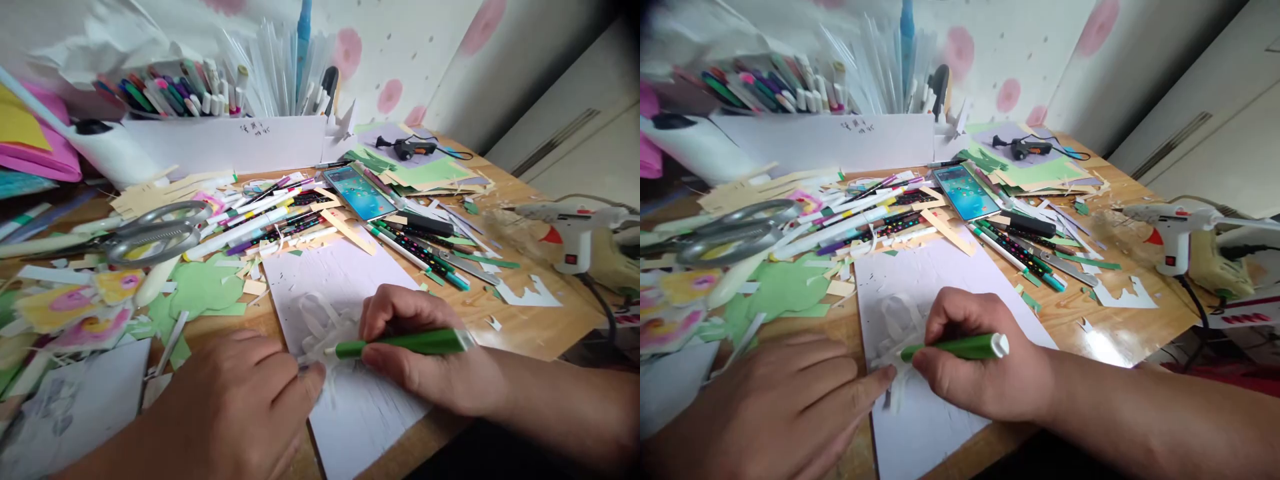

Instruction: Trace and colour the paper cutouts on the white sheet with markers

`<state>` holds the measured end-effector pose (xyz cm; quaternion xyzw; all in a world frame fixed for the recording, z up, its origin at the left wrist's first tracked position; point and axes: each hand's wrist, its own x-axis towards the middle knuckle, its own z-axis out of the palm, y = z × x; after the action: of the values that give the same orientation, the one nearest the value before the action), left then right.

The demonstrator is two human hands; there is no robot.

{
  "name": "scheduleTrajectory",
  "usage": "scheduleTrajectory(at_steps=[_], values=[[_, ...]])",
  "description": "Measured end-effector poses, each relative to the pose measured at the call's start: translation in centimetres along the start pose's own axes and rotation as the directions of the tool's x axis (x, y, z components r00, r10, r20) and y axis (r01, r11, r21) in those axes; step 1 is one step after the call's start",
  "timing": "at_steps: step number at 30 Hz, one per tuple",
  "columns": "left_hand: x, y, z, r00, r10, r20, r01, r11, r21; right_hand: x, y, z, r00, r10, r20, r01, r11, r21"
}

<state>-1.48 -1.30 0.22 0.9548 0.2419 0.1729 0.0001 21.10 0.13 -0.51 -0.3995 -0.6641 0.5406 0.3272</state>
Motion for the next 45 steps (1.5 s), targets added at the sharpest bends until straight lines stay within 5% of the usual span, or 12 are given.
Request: scheduleTrajectory(at_steps=[14, 23, 33, 38, 45], values=[[0.3, 0.6, 0.9, 0.999, 0.033, -0.039, -0.028, 0.992, 0.121, -0.3, -0.4, -0.1, 0.991, -0.022, 0.129, 0.038, 0.992, -0.124], [-0.5, 1.0, 1.2, 0.995, -0.100, -0.024, 0.101, 0.995, 0.011, -0.3, -0.4, -0.2, 0.984, -0.030, 0.177, 0.048, 0.994, -0.097], [-0.8, 1.0, 1.1, 0.990, -0.134, 0.050, 0.136, 0.989, -0.048, -0.3, -0.3, -0.1, 0.994, -0.018, 0.112, 0.030, 0.994, -0.105], [-1.0, 1.0, 1.2, 0.991, -0.131, 0.003, 0.131, 0.989, -0.068, -0.4, -0.3, -0.3, 0.992, -0.005, 0.127, 0.019, 0.993, -0.114], [-0.6, 1.3, 0.3, 0.982, -0.151, 0.114, 0.158, 0.986, -0.056, -0.4, -0.1, -0.1, 0.995, 0.004, 0.102, 0.005, 0.996, -0.088]])
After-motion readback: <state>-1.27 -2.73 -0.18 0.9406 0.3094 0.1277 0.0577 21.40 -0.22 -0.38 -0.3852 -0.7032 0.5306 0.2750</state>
